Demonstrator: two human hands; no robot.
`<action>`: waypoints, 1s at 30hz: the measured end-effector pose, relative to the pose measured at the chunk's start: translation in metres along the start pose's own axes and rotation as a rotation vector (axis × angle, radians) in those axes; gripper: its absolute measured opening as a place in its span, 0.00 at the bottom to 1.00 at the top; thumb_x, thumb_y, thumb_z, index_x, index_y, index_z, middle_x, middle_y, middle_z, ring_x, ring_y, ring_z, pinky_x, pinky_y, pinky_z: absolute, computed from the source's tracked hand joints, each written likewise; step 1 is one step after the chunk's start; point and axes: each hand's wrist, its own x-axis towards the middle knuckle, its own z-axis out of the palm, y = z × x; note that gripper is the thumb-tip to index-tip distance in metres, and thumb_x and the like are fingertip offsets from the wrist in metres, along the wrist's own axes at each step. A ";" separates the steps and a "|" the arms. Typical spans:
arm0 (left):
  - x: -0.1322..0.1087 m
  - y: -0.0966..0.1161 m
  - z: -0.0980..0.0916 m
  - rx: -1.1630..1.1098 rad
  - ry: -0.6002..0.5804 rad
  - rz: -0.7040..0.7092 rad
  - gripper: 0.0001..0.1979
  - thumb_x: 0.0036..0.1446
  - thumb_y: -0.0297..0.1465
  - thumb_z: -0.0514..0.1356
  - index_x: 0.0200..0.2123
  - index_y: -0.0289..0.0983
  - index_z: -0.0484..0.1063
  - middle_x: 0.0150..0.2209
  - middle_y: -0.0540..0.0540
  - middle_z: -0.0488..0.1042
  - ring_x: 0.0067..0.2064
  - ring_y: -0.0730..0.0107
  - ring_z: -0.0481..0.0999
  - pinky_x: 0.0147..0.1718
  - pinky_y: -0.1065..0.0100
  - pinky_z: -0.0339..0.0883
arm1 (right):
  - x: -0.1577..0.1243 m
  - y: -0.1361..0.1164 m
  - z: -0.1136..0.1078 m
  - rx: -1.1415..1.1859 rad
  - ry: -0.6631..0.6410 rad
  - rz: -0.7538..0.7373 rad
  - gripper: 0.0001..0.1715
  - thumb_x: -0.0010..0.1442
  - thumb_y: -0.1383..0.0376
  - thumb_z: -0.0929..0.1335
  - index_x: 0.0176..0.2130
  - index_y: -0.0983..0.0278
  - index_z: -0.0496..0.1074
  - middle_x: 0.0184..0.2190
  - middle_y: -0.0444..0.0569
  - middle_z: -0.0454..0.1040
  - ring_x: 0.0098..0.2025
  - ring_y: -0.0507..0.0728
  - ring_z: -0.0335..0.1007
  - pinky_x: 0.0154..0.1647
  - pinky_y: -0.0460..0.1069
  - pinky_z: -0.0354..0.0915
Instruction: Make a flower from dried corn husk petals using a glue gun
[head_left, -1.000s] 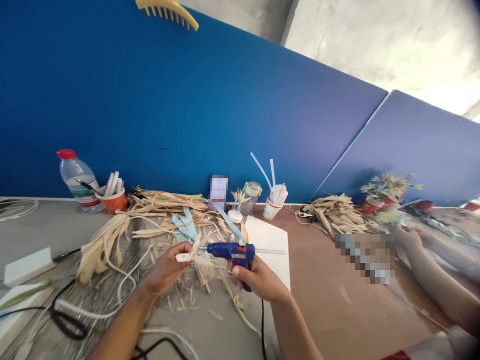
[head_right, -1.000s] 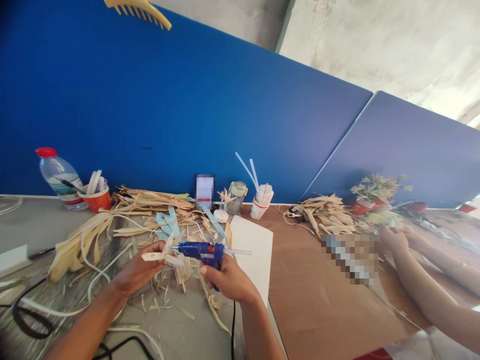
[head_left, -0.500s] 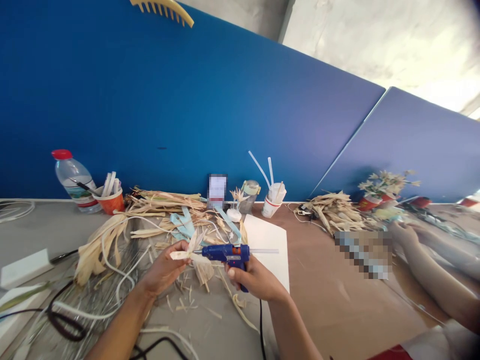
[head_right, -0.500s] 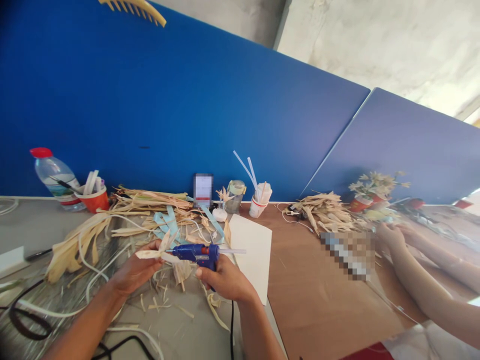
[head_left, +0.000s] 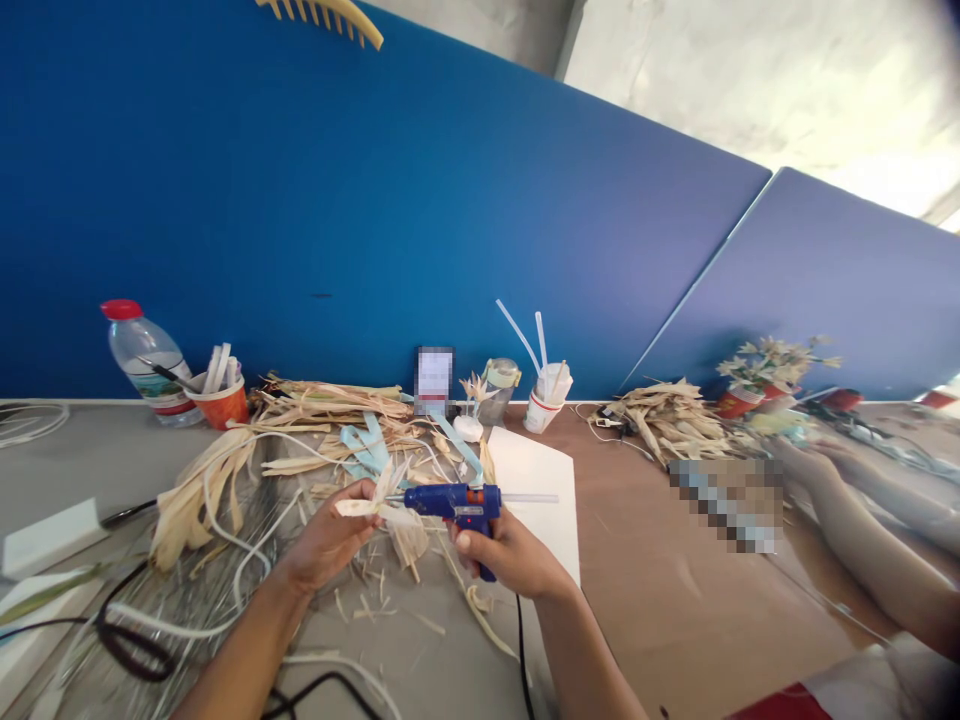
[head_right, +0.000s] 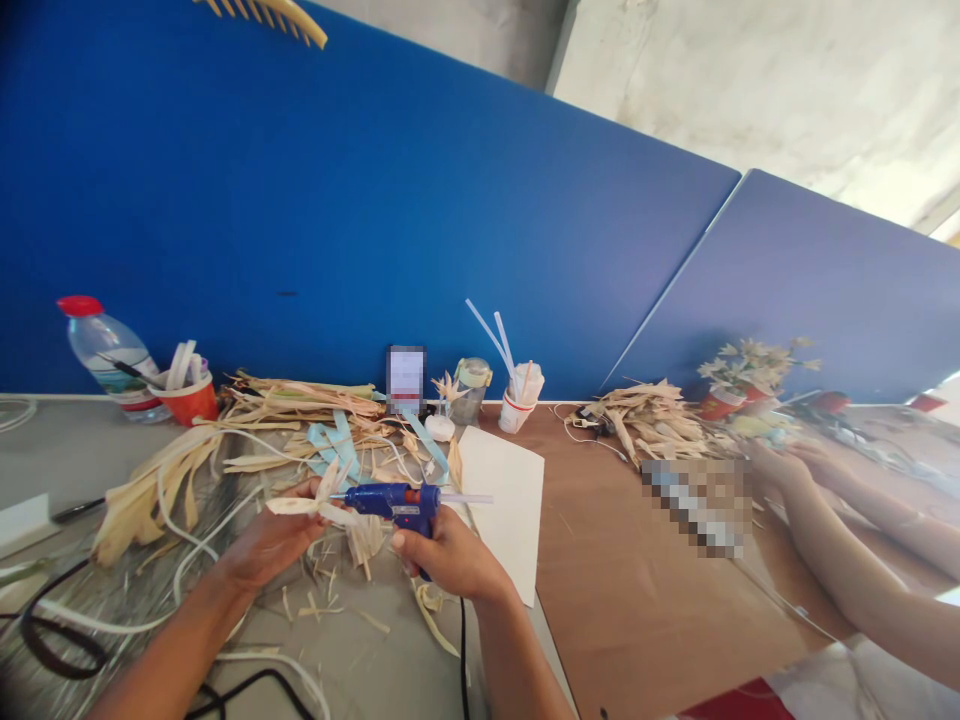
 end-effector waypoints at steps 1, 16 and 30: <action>0.000 0.000 0.000 0.006 -0.007 -0.009 0.10 0.40 0.29 0.69 0.25 0.35 0.70 0.23 0.50 0.68 0.28 0.71 0.66 0.32 0.69 0.58 | 0.000 -0.001 0.000 0.016 0.007 -0.008 0.21 0.57 0.49 0.64 0.29 0.65 0.63 0.19 0.42 0.63 0.22 0.49 0.58 0.22 0.44 0.54; 0.001 -0.004 -0.006 -0.001 -0.023 0.009 0.09 0.42 0.28 0.67 0.27 0.35 0.70 0.26 0.49 0.71 0.31 0.69 0.68 0.34 0.69 0.59 | -0.002 -0.003 -0.002 -0.010 -0.035 0.051 0.24 0.54 0.47 0.65 0.27 0.66 0.65 0.19 0.42 0.63 0.21 0.49 0.58 0.22 0.45 0.54; 0.001 -0.004 -0.007 0.023 -0.053 0.029 0.08 0.44 0.29 0.67 0.26 0.37 0.69 0.24 0.51 0.68 0.29 0.72 0.65 0.32 0.70 0.57 | -0.011 0.009 -0.023 0.580 0.372 0.135 0.24 0.51 0.49 0.69 0.22 0.66 0.63 0.13 0.39 0.59 0.17 0.47 0.57 0.20 0.44 0.53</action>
